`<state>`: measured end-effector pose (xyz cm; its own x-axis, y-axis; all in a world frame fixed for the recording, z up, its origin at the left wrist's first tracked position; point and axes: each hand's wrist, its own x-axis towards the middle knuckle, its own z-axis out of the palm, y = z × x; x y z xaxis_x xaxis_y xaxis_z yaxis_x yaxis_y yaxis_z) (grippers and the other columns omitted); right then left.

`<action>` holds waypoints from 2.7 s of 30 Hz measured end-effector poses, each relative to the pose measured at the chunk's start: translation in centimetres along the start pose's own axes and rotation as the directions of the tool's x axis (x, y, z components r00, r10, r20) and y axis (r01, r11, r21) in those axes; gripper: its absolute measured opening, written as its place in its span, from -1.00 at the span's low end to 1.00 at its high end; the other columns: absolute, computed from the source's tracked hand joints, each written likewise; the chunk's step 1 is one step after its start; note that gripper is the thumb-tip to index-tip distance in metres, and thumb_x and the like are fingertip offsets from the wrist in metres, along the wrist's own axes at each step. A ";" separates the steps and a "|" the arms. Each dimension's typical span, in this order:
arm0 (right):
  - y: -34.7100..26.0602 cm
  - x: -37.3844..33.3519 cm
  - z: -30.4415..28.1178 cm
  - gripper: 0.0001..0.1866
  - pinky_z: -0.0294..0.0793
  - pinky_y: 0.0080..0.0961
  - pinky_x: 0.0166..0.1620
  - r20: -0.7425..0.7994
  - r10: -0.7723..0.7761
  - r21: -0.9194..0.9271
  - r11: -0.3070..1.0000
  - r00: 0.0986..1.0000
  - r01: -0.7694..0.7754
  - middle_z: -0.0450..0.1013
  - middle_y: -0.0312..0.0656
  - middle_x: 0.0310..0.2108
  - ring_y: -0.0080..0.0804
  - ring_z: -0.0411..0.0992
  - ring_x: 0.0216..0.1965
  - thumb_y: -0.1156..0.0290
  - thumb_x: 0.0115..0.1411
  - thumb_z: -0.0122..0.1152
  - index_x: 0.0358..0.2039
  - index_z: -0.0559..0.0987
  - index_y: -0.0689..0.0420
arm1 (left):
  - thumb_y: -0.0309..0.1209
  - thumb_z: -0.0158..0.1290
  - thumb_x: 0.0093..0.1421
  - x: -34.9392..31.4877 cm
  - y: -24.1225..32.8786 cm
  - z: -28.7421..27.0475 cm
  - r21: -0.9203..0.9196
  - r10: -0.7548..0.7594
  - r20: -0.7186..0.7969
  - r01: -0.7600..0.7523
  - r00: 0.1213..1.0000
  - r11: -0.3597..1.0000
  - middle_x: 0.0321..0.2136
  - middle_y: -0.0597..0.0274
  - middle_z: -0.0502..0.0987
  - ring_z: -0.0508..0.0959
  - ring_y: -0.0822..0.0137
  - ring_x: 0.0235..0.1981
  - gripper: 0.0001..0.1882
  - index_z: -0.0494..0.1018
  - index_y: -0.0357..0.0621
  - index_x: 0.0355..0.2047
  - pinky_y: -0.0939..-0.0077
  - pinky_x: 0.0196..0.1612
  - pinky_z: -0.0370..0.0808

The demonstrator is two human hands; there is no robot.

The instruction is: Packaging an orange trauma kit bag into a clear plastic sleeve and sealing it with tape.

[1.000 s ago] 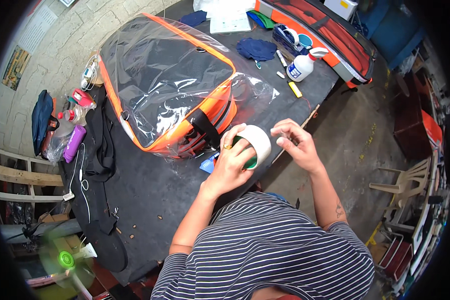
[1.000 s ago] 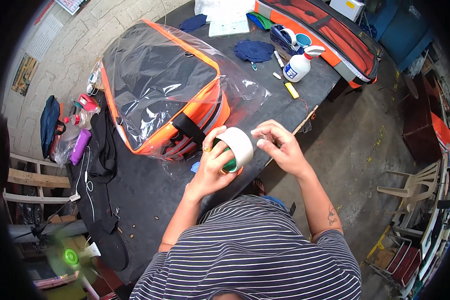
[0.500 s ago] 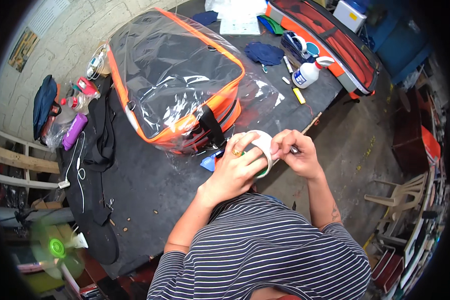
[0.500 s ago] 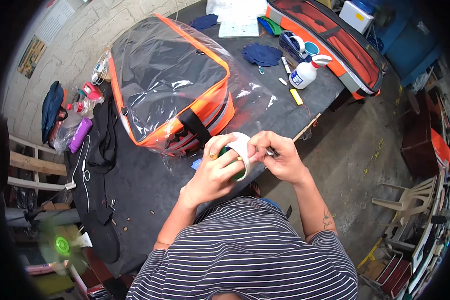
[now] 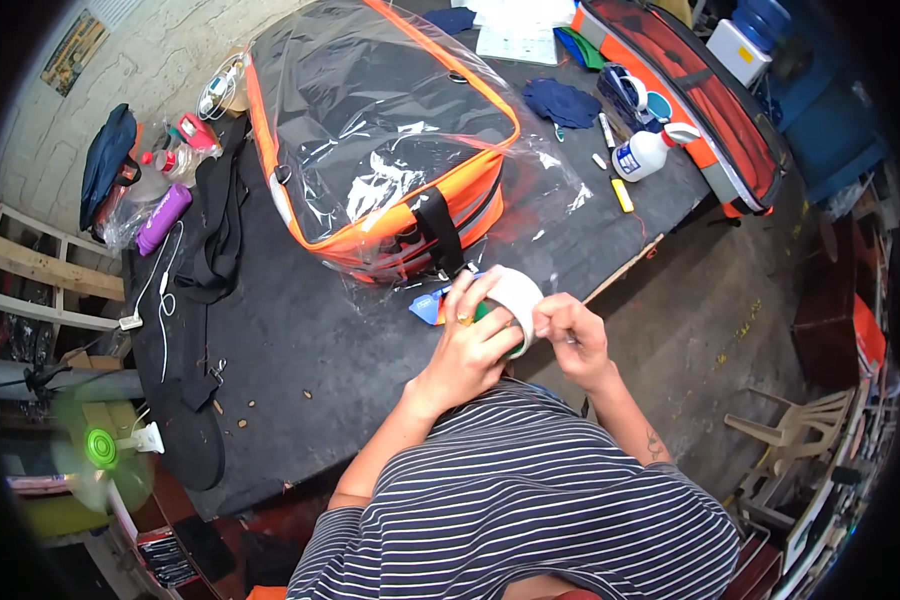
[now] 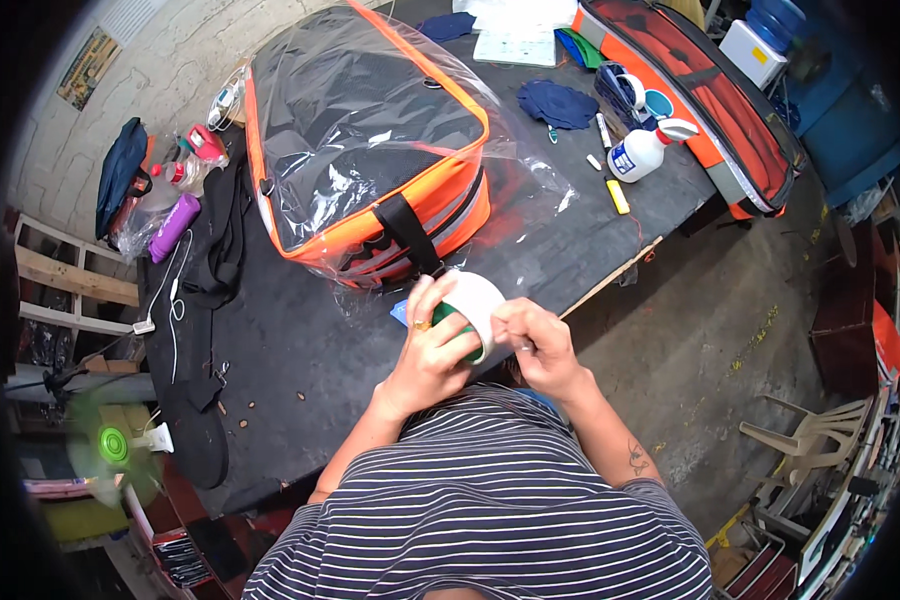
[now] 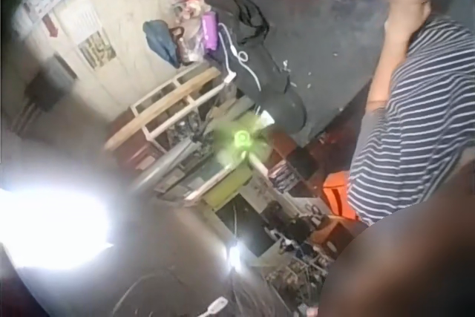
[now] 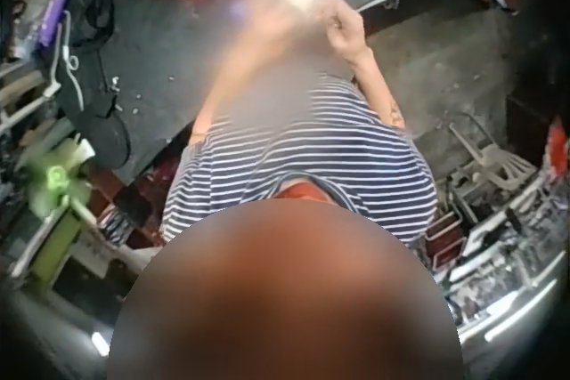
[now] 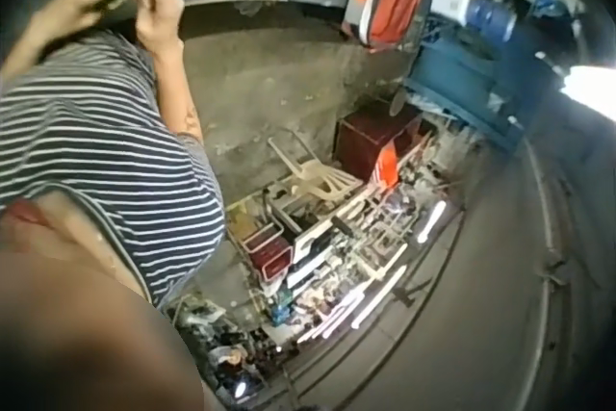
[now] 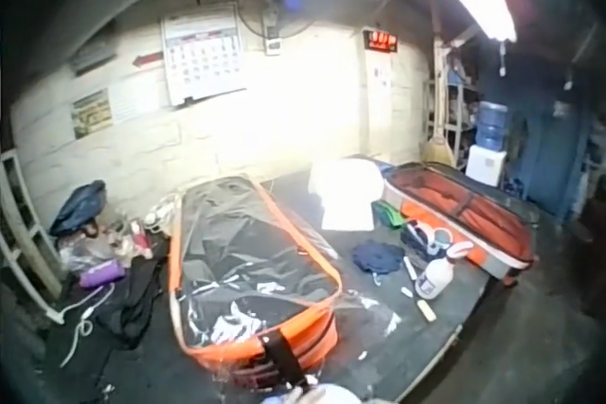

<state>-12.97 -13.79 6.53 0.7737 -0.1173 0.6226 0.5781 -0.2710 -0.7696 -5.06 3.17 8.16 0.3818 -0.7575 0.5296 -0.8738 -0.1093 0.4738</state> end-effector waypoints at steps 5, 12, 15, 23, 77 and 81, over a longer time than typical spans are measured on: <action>-0.7 0.4 -0.7 -0.70 0.34 -0.67 -0.26 -0.245 0.330 0.475 0.861 0.911 -0.184 0.38 -0.18 -0.36 -0.63 0.30 -0.39 0.69 0.01 0.25 -0.38 0.30 0.12 | -0.47 0.17 -0.26 0.2 0.4 0.4 0.023 0.083 -0.147 -0.081 0.986 0.996 -0.23 0.30 0.43 0.22 -0.12 0.12 -0.75 0.50 -0.04 -0.45 -0.20 0.12 0.12; -1.5 1.4 -0.3 -0.65 0.35 -0.67 -0.26 -0.259 0.297 0.439 0.884 0.919 -0.162 0.40 -0.14 -0.37 -0.63 0.31 -0.40 0.77 -0.05 0.25 -0.39 0.30 0.13 | -0.27 0.29 -0.22 0.5 0.3 1.0 -0.104 0.008 -0.210 -0.030 0.978 0.994 -0.02 -0.01 0.30 0.09 -0.20 0.17 -0.61 0.57 -0.10 -0.31 -0.07 0.14 0.07; -1.9 1.8 -0.1 -0.65 0.34 -0.69 -0.31 -0.277 0.299 0.395 0.902 0.913 -0.175 0.40 -0.14 -0.38 -0.62 0.31 -0.41 0.78 -0.05 0.24 -0.40 0.30 0.13 | -0.20 0.32 -0.19 0.3 0.1 1.4 -0.180 -0.080 -0.234 0.038 0.969 0.983 -0.03 0.00 0.31 0.11 -0.18 0.16 -0.57 0.57 -0.14 -0.31 -0.03 0.12 0.09; -2.0 2.1 -0.1 -0.70 0.31 -0.70 -0.45 -0.270 0.188 0.099 0.981 0.944 -0.167 0.47 -0.16 -0.41 -0.64 0.31 -0.53 0.77 -0.05 0.23 -0.44 0.33 0.16 | -0.37 0.30 -0.34 0.7 0.0 0.8 0.070 0.095 -0.317 -0.077 0.944 0.995 -0.15 0.12 0.35 0.19 -0.15 0.08 -0.76 0.53 -0.07 -0.58 -0.05 0.00 0.20; -2.0 2.7 -1.1 -0.77 0.30 -0.57 -0.51 -0.177 -0.207 -0.406 0.906 0.962 0.120 0.50 -0.16 -0.49 -0.44 0.34 -0.60 0.76 -0.10 0.18 -0.58 0.36 0.16 | -0.37 0.28 -0.36 2.2 0.6 1.0 0.000 0.117 -0.372 -0.126 0.921 0.992 -0.25 0.16 0.32 0.24 -0.12 0.02 -0.76 0.43 -0.10 -0.68 -0.11 -0.06 0.17; -1.2 2.3 -0.7 -0.79 0.30 -0.58 -0.51 -0.186 -0.157 -0.343 0.935 0.970 0.086 0.48 -0.14 -0.50 -0.44 0.34 -0.58 0.79 -0.14 0.14 -0.57 0.37 0.20 | -0.38 0.28 -0.35 2.2 0.5 1.5 -0.008 0.083 -0.382 -0.093 0.920 0.996 -0.24 0.15 0.32 0.24 -0.12 0.02 -0.76 0.43 -0.11 -0.68 -0.09 -0.06 0.17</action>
<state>-12.06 -14.45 8.95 0.6113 -0.2488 0.7513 0.5183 -0.5916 -0.6176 -5.09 0.52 8.48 0.3938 -0.4604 0.7956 -0.9032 -0.0330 0.4279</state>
